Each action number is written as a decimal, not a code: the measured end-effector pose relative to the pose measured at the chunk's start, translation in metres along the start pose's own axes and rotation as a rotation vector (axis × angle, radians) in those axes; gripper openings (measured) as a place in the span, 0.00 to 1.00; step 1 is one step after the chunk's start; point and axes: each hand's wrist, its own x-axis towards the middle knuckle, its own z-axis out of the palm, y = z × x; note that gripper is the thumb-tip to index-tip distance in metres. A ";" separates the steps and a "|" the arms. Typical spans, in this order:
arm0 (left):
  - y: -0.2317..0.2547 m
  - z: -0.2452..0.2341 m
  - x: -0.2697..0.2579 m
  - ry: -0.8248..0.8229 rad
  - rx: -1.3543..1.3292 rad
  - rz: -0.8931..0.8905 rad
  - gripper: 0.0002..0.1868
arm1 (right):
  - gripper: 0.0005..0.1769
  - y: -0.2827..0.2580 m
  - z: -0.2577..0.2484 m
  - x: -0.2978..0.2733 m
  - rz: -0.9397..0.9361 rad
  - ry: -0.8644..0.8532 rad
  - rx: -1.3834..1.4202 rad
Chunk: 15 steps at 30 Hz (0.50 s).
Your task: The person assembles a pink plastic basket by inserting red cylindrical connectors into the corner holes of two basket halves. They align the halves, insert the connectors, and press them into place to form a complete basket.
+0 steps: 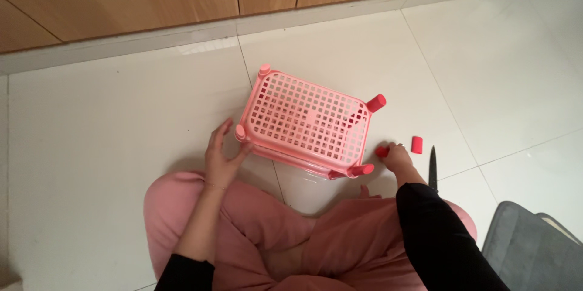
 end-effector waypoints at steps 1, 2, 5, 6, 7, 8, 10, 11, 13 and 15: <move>0.001 0.000 0.002 -0.005 -0.028 -0.012 0.37 | 0.31 0.001 0.001 0.002 0.000 0.012 -0.017; 0.001 0.000 0.002 -0.011 -0.057 -0.026 0.34 | 0.29 0.000 0.001 0.003 0.000 0.024 -0.036; -0.002 0.001 0.003 -0.014 0.000 -0.042 0.30 | 0.21 -0.004 -0.016 0.006 0.100 0.209 0.303; -0.002 0.006 0.003 0.005 -0.021 -0.040 0.30 | 0.19 -0.008 -0.029 0.006 0.157 0.261 0.510; -0.002 0.012 0.002 0.024 -0.043 -0.037 0.29 | 0.18 -0.011 -0.047 0.003 0.212 0.312 0.718; -0.001 0.017 0.001 0.048 -0.063 -0.032 0.29 | 0.14 -0.015 -0.068 -0.002 0.108 0.418 0.905; 0.002 0.033 -0.003 0.079 -0.109 0.005 0.28 | 0.09 -0.028 -0.116 -0.021 -0.081 0.630 1.162; 0.005 0.041 -0.005 0.094 -0.133 0.020 0.28 | 0.08 -0.037 -0.141 -0.035 -0.164 0.736 1.232; 0.014 0.061 -0.017 0.139 -0.065 0.088 0.25 | 0.08 -0.057 -0.179 -0.073 -0.248 0.738 1.404; 0.029 0.084 -0.038 0.177 -0.067 0.106 0.26 | 0.11 -0.087 -0.197 -0.113 -0.411 0.550 1.309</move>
